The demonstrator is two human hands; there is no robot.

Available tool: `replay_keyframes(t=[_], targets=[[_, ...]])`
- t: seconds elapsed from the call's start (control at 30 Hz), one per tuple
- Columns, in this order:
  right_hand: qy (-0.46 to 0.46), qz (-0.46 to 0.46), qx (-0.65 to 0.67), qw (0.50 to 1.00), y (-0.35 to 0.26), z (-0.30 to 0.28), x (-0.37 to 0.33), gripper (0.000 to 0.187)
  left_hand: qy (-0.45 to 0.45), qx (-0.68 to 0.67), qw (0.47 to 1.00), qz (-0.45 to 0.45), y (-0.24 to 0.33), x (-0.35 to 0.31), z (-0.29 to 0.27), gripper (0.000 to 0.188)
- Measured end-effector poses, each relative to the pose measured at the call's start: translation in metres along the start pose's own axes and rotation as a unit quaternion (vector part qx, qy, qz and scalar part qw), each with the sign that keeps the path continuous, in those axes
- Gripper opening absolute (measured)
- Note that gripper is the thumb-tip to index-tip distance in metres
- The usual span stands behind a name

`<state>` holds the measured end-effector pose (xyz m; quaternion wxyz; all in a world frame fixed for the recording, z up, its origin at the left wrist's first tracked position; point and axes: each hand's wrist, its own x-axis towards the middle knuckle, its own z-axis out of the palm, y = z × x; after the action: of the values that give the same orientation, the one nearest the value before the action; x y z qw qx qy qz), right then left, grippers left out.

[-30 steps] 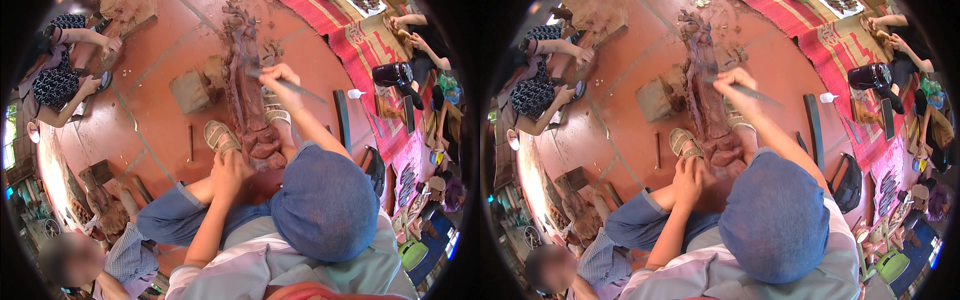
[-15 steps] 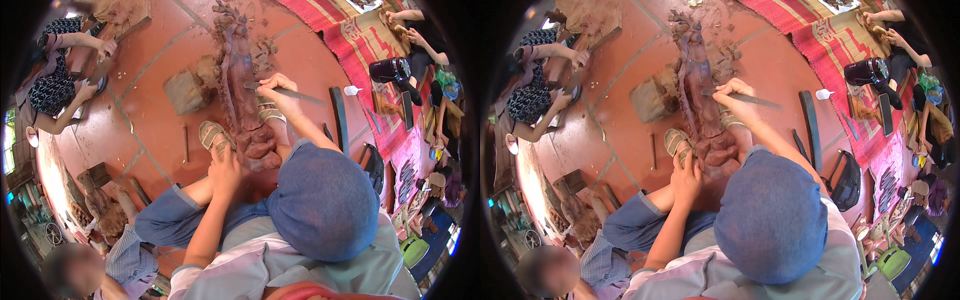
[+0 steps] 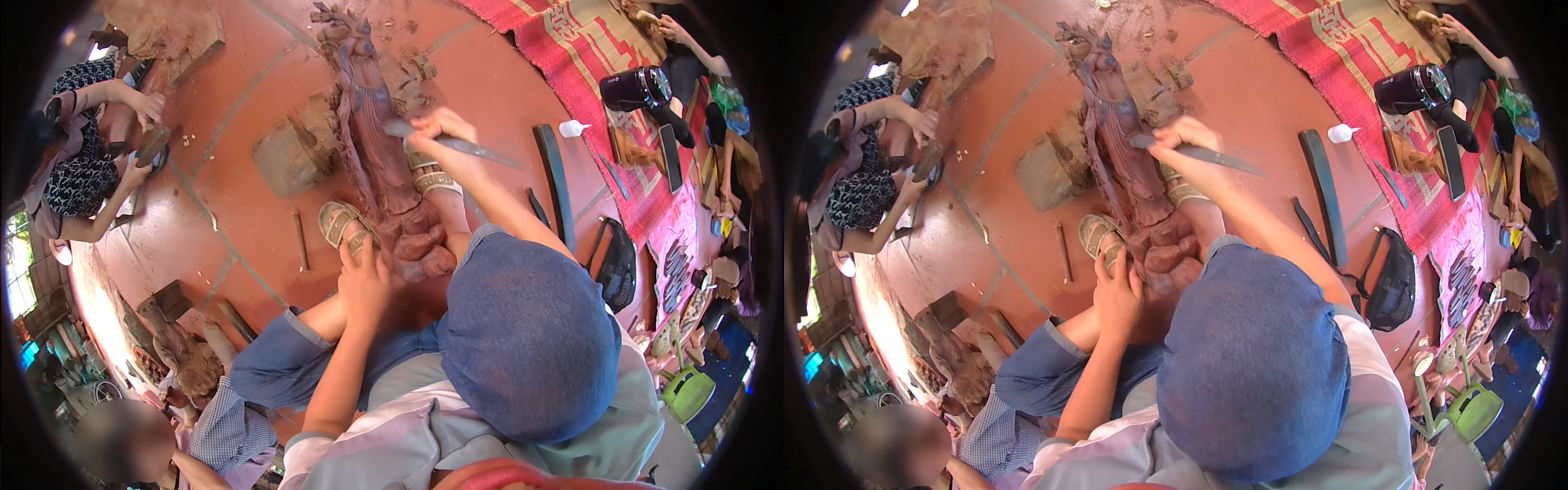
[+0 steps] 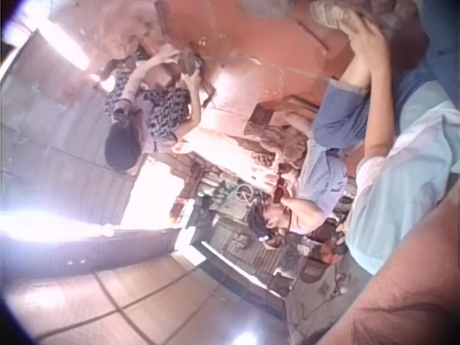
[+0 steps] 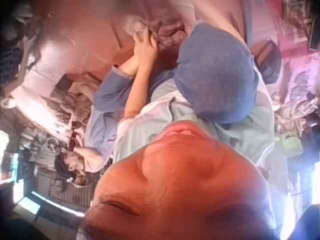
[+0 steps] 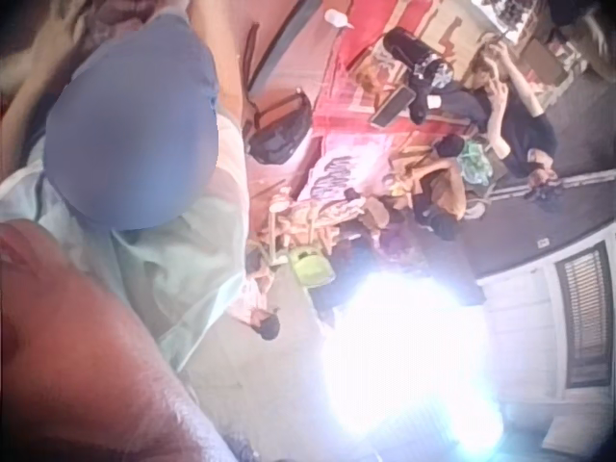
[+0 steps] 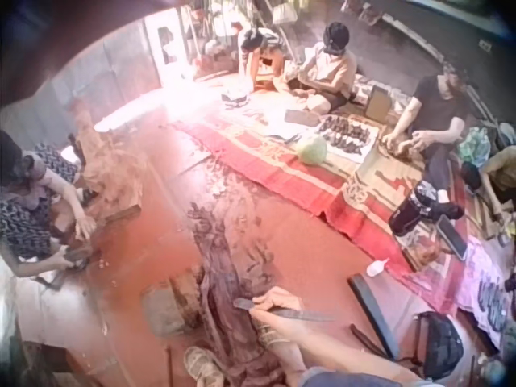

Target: The person sits on the floor and carves a piece of wood using a chisel. They hold the wood steady with their left hand and use the chisel in their right hand to shape the surface. The person occasionally rotates the wood to access different angles.

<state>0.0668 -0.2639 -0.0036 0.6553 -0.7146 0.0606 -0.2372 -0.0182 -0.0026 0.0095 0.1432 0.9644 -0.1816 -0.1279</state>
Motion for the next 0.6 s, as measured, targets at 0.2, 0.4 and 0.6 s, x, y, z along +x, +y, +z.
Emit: replay_keyframes(t=[0.2, 0.4, 0.6], targets=[[0.026, 0.018, -0.008, 0.999, -0.012, 0.013, 0.02, 0.013, 0.002, 0.009, 1.0, -0.004, 0.0, -0.002, 0.0, 0.045], [-0.001, 0.012, 0.001, 1.0, 0.003, -0.002, 0.002, 0.01, 0.006, 0.008, 1.0, 0.003, 0.003, 0.0, 0.003, 0.045], [0.038, 0.036, 0.053, 0.997, -0.003, 0.015, 0.006, 0.011, 0.0, 0.002, 1.0, -0.005, -0.001, -0.002, 0.001, 0.045]])
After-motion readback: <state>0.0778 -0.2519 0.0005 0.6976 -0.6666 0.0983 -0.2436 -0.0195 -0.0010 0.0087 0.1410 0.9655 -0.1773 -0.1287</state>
